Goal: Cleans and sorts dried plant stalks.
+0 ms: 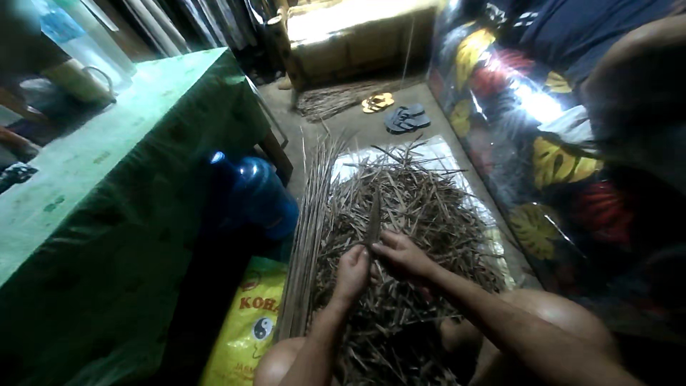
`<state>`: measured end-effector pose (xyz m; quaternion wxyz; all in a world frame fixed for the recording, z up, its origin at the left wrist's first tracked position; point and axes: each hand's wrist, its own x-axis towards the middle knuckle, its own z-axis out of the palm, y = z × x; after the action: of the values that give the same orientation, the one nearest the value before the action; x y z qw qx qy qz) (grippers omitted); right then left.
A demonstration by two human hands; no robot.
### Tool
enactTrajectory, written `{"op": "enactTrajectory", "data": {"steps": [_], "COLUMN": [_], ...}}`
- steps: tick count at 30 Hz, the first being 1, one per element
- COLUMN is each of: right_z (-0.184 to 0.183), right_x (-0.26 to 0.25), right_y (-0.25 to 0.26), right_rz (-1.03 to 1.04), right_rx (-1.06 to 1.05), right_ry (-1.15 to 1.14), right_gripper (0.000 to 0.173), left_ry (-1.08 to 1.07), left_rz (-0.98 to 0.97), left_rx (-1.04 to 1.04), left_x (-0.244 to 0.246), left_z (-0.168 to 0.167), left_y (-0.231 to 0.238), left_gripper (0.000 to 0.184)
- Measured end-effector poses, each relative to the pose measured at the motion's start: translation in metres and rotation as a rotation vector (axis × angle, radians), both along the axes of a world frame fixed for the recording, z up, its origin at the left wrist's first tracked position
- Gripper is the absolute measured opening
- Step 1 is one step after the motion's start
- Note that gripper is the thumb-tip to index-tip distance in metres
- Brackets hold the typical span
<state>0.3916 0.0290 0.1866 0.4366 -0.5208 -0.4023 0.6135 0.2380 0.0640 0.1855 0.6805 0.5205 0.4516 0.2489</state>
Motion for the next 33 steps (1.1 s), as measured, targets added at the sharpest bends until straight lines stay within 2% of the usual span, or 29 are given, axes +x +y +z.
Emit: {"op": "enactTrajectory", "data": {"steps": [2, 9, 13, 16, 20, 26, 28, 33], "right_z": [-0.003, -0.017, -0.022, -0.022, -0.012, -0.01, -0.004, -0.003], "right_x": [0.002, 0.028, 0.04, 0.055, 0.066, 0.082, 0.072, 0.032], "right_y": [0.0, 0.003, 0.008, 0.014, 0.022, 0.033, 0.027, 0.008], "right_rz": [0.035, 0.235, 0.242, 0.173, 0.046, -0.246, -0.205, 0.176], "right_rx": [0.076, 0.519, 0.619, 0.601, 0.433, 0.281, 0.234, 0.251], "right_ry": [-0.083, -0.499, -0.756, -0.811, -0.827, -0.692, -0.628, -0.646], "right_gripper": [0.018, 0.029, 0.025, 0.026, 0.03, 0.034, 0.035, 0.042], "left_ry": [-0.024, -0.171, -0.126, -0.104, -0.113, -0.129, -0.143, -0.136], "left_rz": [-0.008, -0.076, -0.119, -0.155, -0.162, -0.144, -0.119, -0.087], "left_rx": [-0.017, -0.225, -0.247, -0.229, -0.214, -0.242, -0.265, -0.241], "left_x": [-0.003, -0.018, -0.022, -0.024, -0.025, -0.031, -0.032, -0.029], "left_z": [0.0, 0.007, 0.01, 0.009, 0.007, 0.005, 0.004, 0.003], "left_y": [0.0, 0.001, 0.001, -0.003, -0.004, -0.005, -0.005, -0.004], "left_gripper": [0.026, 0.027, 0.025, 0.024, 0.024, 0.024, 0.024, 0.023]}}
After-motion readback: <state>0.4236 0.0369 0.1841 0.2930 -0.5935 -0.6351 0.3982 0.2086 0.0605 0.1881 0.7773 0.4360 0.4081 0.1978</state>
